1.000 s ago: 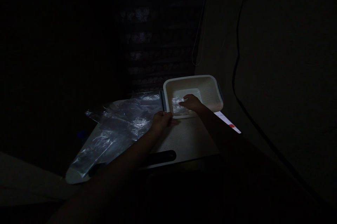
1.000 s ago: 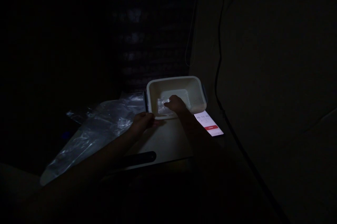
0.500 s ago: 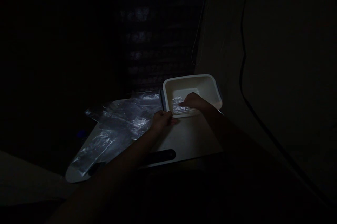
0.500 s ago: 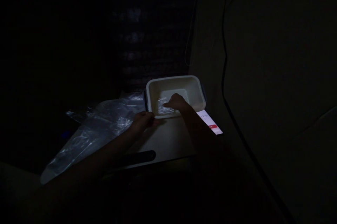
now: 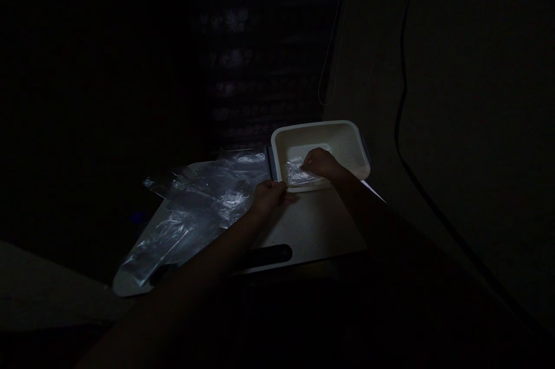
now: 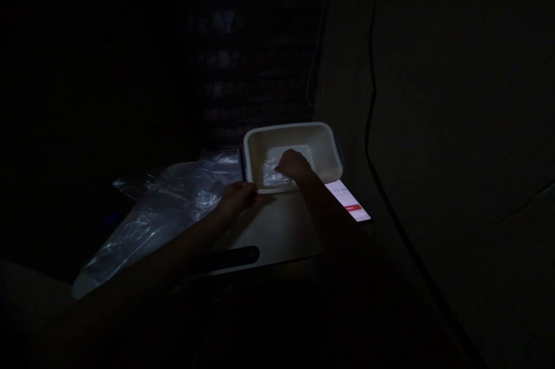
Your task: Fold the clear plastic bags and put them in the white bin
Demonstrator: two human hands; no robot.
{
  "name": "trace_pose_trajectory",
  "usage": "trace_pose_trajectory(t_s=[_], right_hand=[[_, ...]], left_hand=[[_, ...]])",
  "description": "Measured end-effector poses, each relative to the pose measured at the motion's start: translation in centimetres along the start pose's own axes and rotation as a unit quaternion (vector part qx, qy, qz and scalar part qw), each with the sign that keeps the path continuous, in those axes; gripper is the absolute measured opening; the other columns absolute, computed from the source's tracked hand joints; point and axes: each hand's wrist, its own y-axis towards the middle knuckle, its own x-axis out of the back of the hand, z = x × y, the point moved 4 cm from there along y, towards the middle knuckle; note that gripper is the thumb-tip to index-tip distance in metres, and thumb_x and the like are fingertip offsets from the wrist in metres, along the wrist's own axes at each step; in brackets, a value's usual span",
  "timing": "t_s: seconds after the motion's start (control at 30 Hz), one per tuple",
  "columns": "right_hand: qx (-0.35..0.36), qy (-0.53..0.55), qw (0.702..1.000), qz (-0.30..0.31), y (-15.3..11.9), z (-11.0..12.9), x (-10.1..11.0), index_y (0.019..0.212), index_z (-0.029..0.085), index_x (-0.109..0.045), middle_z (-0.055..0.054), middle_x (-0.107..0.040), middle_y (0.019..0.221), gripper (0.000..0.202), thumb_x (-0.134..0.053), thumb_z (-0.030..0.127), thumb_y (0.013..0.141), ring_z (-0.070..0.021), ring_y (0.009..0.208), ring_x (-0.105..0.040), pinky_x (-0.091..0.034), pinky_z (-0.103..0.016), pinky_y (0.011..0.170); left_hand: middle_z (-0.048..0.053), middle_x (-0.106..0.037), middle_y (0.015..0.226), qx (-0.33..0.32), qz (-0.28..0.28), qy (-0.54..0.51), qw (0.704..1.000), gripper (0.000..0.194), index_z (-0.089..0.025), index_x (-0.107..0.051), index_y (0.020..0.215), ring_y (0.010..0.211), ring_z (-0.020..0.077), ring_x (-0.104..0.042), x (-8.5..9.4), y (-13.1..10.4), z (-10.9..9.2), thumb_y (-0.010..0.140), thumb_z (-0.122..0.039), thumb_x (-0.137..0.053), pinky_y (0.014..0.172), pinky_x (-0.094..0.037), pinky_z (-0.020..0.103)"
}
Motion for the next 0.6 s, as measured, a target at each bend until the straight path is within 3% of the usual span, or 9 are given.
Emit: trace_pose_trajectory(t_s=[0.07, 0.17, 0.27, 0.4, 0.6], right_hand=[[-0.009, 0.080, 0.997, 0.017, -0.1, 0.3, 0.8, 0.070, 0.010, -0.061, -0.008, -0.062, 0.074, 0.017, -0.052, 0.024, 0.067, -0.0121, 0.063, -0.056, -0.039, -0.020, 0.054], [-0.014, 0.196, 0.970, 0.144, -0.4, 1.1, 0.0, 0.070, 0.011, -0.060, -0.006, -0.062, 0.065, 0.023, -0.041, 0.023, 0.074, -0.0079, 0.048, -0.052, -0.040, -0.019, 0.048], [-0.022, 0.203, 0.948, 0.242, -0.7, 1.4, -1.7, 0.066, 0.011, -0.059, -0.004, -0.060, 0.058, 0.024, -0.039, 0.024, 0.074, -0.0069, 0.045, -0.051, -0.040, -0.019, 0.047], [-0.032, 0.146, 0.960, 0.238, -0.5, 1.3, -2.8, 0.063, 0.010, -0.058, -0.004, -0.060, 0.059, 0.021, -0.041, 0.018, 0.071, -0.0058, 0.044, -0.049, -0.038, -0.017, 0.045], [0.025, 0.113, 0.967, 0.228, -0.4, 2.0, -3.2, 0.060, 0.010, -0.060, -0.004, -0.062, 0.061, 0.017, -0.046, 0.013, 0.068, -0.0072, 0.051, -0.052, -0.039, -0.017, 0.049]], left_hand=[[0.001, -0.054, 0.044, -0.002, 0.005, -0.002, 1.000, 0.009, -0.013, -0.045, 0.058, 0.040, 0.0104, -0.055, -0.1, 0.0, -0.1, 0.063, -0.009, -0.052, 0.044, -0.046, 0.019], [0.001, -0.054, 0.043, 0.001, 0.001, 0.003, 1.000, 0.009, -0.013, -0.045, 0.057, 0.039, 0.0100, -0.055, -0.1, 0.0, -0.1, 0.064, -0.009, -0.050, 0.042, -0.045, 0.019], [0.000, -0.054, 0.043, 0.005, -0.003, 0.007, 1.000, 0.009, -0.013, -0.045, 0.058, 0.039, 0.0096, -0.054, 0.0, 0.1, 0.0, 0.064, -0.010, -0.050, 0.041, -0.044, 0.018], [0.000, -0.055, 0.044, -0.005, 0.010, 0.002, 1.000, 0.009, -0.013, -0.045, 0.059, 0.040, 0.0093, -0.055, 0.0, 0.0, 0.1, 0.064, -0.011, -0.051, 0.042, -0.044, 0.017], [0.001, -0.056, 0.046, -0.003, 0.016, -0.003, 1.000, 0.007, -0.013, -0.045, 0.061, 0.041, 0.0096, -0.056, 0.0, -0.1, 0.1, 0.066, -0.011, -0.051, 0.044, -0.046, 0.018]])
